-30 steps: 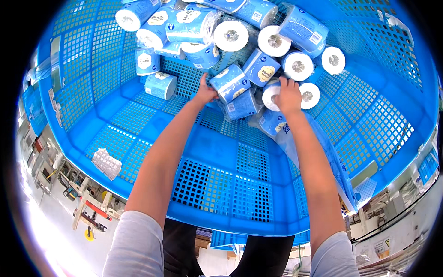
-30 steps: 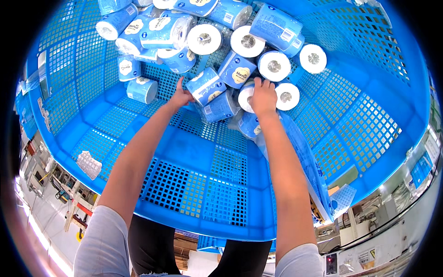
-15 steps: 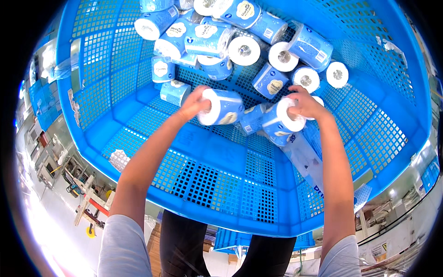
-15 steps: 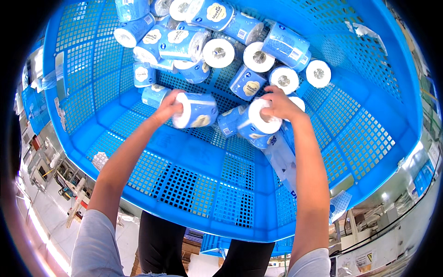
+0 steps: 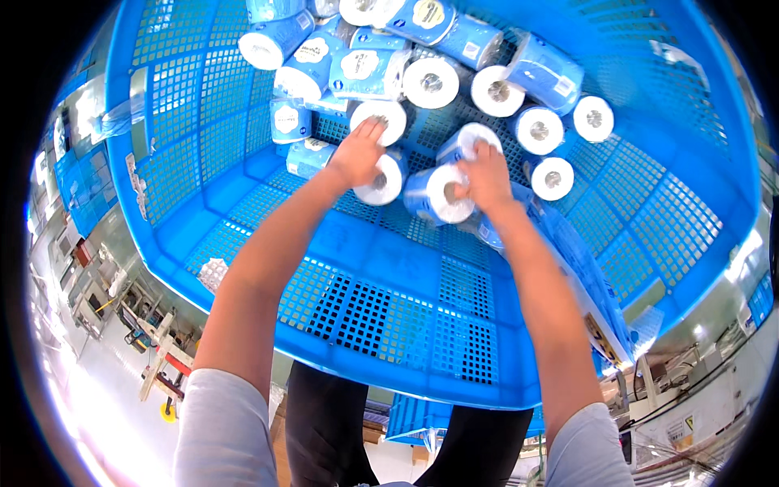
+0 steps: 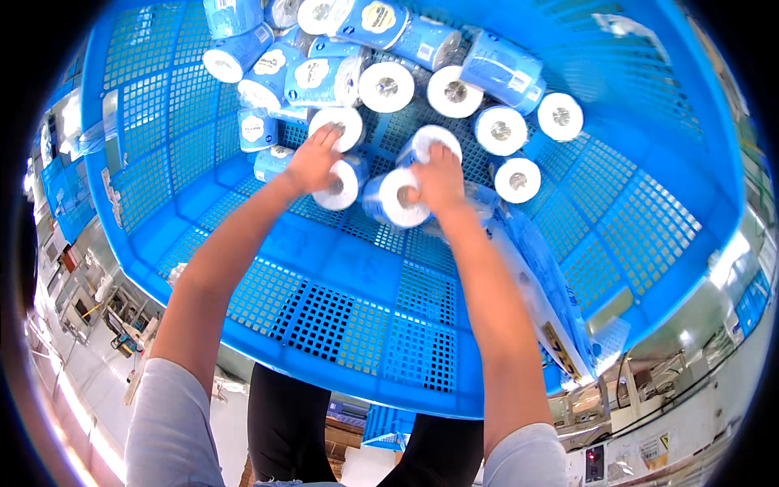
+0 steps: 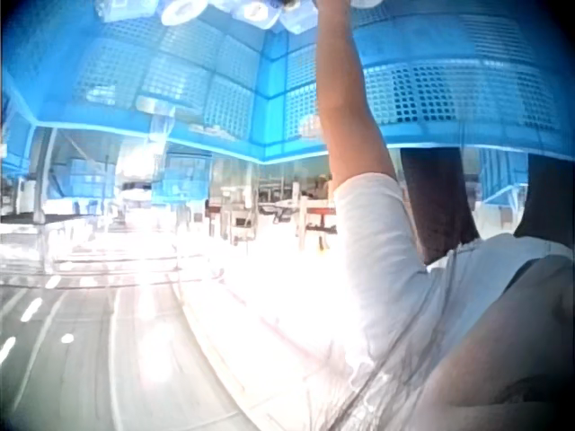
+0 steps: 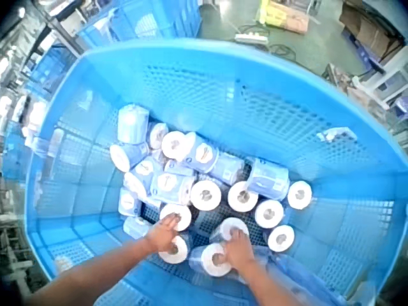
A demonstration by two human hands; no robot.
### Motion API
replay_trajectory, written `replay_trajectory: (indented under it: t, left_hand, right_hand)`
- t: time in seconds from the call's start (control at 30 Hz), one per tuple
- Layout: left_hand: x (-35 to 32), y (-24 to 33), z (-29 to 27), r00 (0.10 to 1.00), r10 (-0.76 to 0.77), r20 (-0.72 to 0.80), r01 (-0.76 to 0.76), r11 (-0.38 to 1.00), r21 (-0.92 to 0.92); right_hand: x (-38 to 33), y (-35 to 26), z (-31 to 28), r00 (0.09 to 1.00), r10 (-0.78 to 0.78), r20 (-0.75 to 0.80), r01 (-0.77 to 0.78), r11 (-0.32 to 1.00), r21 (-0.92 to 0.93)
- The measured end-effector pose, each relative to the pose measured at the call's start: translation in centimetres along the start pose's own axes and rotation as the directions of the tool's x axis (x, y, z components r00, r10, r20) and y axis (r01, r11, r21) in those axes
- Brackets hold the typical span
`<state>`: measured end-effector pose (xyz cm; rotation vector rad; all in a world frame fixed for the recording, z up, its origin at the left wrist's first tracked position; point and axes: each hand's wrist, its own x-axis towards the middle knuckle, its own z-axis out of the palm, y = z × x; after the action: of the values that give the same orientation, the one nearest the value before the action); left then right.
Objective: The person repeatedly picks up packs of toilet paper rolls from a blue plastic basket and places them onto a nearby conveyor belt. The person handles the rolls by hand, moving them in small batches from the basket to the belt.
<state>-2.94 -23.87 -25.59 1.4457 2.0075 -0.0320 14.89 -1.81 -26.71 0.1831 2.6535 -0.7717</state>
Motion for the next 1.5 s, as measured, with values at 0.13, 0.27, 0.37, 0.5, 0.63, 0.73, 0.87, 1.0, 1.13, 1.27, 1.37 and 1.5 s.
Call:
replay_trajectory:
  t: [0.13,0.27,0.37,0.5,0.63,0.73,0.87,1.0,1.13,1.27,1.37,1.5]
  left_hand:
    - [-5.4,3.8,-1.4,0.974,-0.174,-0.148,0.145,0.971,-0.192]
    - [-7.1,13.3,-12.3,0.875,-0.346,-0.338,0.210,0.902,-0.378]
    - [-6.8,22.3,-23.8,0.770,-0.384,-0.510,0.103,0.864,-0.493]
    - [-3.5,36.5,-37.7,0.661,-0.198,-0.724,-0.249,0.852,-0.460]
    - [1.0,52.2,-47.6,0.480,0.038,-0.876,-0.634,0.706,-0.316]
    - [3.5,62.5,-51.7,0.384,0.131,-0.914,-0.818,0.507,-0.271]
    - [5.1,73.6,-54.5,0.468,0.436,-0.769,-0.809,0.561,-0.174]
    - [7.4,80.7,-52.5,0.717,0.594,-0.364,-0.621,0.782,0.052]
    - [9.9,82.3,-50.1,0.560,0.511,-0.652,-0.596,0.795,0.111]
    - [9.8,73.9,-48.2,0.262,0.142,-0.955,-0.844,0.513,-0.155]
    - [7.7,62.8,-42.5,0.225,0.185,-0.957,-0.913,0.383,-0.140]
    - [6.3,46.4,-29.5,0.588,-0.327,-0.739,-0.442,0.635,-0.633]
  right_hand:
    - [-8.0,-4.0,-5.8,0.967,0.145,-0.208,-0.104,0.975,0.195]
    - [-19.2,-7.3,-18.5,0.865,0.376,-0.332,-0.246,0.895,0.373]
    - [-28.8,-9.8,-31.5,0.778,0.416,-0.471,-0.300,0.904,0.303]
    - [-44.9,-11.0,-46.1,0.551,0.304,-0.777,-0.487,0.873,-0.003]
    - [-60.5,-8.5,-54.4,0.440,-0.029,-0.898,-0.682,0.640,-0.355]
    - [-71.0,-8.4,-56.2,0.561,0.217,-0.799,-0.784,0.449,-0.429]
    - [-76.4,-7.0,-55.8,0.756,0.456,-0.469,-0.647,0.415,-0.640]
    - [-75.3,-4.1,-54.1,0.782,0.573,-0.246,-0.621,0.675,-0.399]
    - [-72.2,-3.3,-54.2,0.532,0.757,-0.379,-0.839,0.533,-0.112]
    - [-66.0,-4.9,-54.3,0.507,0.466,-0.725,-0.831,0.489,-0.267]
    - [-58.5,-8.6,-49.0,0.404,0.311,-0.860,-0.406,0.904,0.136]
    - [-35.8,-9.6,-35.9,0.605,0.694,-0.392,-0.034,0.514,0.857]
